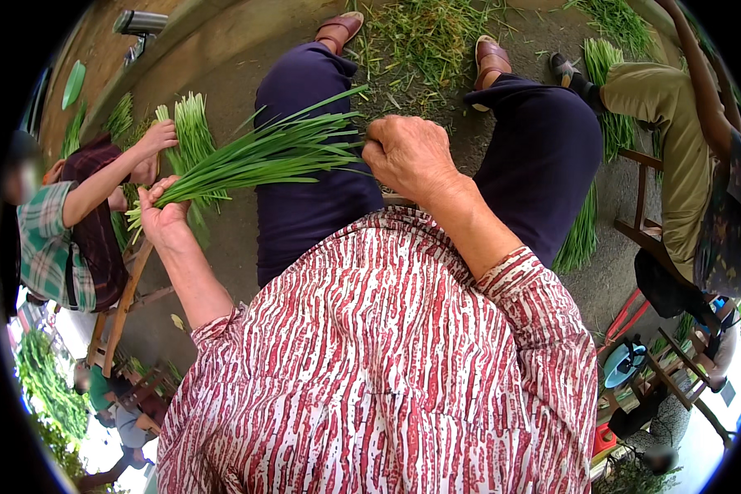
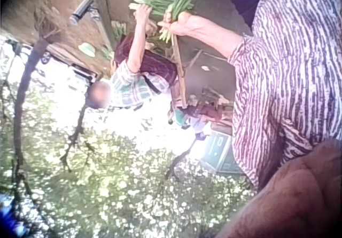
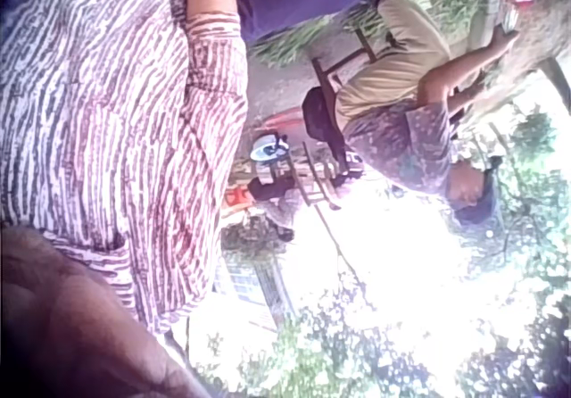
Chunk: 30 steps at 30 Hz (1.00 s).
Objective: The person picks up green stalks from the ground, bunches them together, and removes outer layers or roots by hand.
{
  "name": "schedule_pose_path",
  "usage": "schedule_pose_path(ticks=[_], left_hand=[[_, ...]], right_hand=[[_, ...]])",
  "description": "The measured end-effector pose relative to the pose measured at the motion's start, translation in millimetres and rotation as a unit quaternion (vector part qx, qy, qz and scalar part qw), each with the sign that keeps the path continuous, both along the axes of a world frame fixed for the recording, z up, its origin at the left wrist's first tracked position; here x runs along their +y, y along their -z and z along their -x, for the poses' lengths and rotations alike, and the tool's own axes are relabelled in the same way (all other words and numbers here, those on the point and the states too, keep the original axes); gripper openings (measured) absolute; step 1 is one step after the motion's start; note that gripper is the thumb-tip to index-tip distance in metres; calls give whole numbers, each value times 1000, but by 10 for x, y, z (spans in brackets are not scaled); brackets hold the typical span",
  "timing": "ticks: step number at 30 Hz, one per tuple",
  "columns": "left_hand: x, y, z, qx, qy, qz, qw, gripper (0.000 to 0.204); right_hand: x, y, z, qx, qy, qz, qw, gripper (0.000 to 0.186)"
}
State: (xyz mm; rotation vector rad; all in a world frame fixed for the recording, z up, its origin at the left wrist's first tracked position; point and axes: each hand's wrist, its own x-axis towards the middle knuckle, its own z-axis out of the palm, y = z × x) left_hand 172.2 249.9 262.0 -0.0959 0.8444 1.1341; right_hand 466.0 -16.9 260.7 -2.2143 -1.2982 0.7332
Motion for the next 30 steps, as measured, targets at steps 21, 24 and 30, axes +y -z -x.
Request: schedule_pose_path(ticks=[21,24,30], left_hand=[[97,218,217,9,-152,152,977,49],[92,205,191,3,-148,150,978,49],[26,153,118,9,-152,158,976,50]], right_hand=[[-420,547,-657,55,208,90,972,32],[-417,592,-553,60,199,36,977,26],[-280,358,-186,194,30,-28,980,34]])
